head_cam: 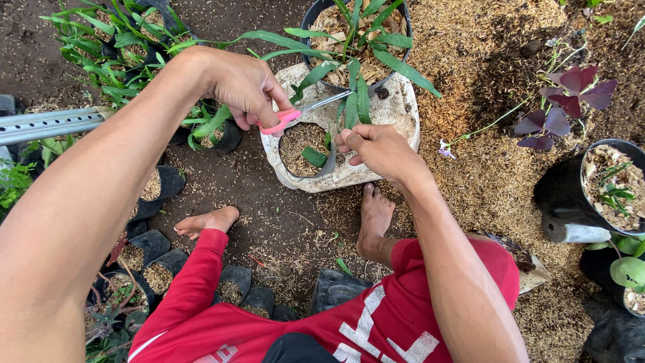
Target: The person trims long green leaves from potted plants using pink scissors. They cut the leaves into smaller pieces and place them into a small black pot filled with wood chips. The person repeats this process with multiple leaves and pots.
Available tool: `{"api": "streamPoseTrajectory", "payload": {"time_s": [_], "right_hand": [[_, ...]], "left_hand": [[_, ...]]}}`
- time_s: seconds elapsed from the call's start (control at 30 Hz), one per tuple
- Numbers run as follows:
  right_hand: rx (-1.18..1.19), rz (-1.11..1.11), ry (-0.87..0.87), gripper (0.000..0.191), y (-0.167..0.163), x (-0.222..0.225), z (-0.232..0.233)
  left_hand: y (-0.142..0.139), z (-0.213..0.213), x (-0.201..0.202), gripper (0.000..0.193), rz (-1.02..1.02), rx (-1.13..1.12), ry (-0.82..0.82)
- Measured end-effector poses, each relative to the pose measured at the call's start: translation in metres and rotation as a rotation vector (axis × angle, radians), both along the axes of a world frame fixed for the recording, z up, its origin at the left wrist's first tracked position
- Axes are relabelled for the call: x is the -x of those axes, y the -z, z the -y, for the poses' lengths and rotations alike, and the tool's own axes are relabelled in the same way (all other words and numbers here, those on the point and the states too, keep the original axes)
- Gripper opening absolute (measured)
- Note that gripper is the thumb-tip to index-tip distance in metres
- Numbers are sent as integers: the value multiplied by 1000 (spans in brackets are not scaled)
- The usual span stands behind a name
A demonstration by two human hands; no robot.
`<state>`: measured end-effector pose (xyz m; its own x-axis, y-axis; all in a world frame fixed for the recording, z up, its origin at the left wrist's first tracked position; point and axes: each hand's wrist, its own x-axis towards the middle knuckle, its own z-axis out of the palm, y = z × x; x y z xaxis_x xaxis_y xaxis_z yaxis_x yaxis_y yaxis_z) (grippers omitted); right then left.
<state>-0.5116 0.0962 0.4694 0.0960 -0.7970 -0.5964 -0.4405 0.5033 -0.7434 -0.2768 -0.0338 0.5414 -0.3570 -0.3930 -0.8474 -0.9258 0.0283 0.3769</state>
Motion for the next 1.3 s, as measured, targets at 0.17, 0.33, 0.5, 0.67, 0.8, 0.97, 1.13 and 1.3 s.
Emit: {"api": "streamPoseTrajectory", "payload": {"time_s": [0.17,0.33,0.5,0.67,0.8,0.97,1.13,1.3], "right_hand": [[12,44,5,33,-3,-1,-1],[3,-32,-13,35,-4,-1,0],[-9,-67,-17,36,1,-1,1],[22,14,10,34,7,4,1],[-22,-64,-40,32,5,6,0],[16,-105,-152,31,-21,26,1],[16,-180,-161,31,-51,48,-1],[64,-201,-178,27,-67,52,-3]], "left_hand": [[0,2,1,51,-87,-40,-36],[1,4,-3,49,-147,-126,-79],[12,7,-11,55,-192,-228,-147],[30,12,-14,59,-249,-335,-155],[29,12,-13,53,-245,-350,-155],[-14,-11,-29,43,-266,-67,63],[-40,-88,-65,40,-336,-206,-57],[64,-194,-66,53,280,1,360]]}}
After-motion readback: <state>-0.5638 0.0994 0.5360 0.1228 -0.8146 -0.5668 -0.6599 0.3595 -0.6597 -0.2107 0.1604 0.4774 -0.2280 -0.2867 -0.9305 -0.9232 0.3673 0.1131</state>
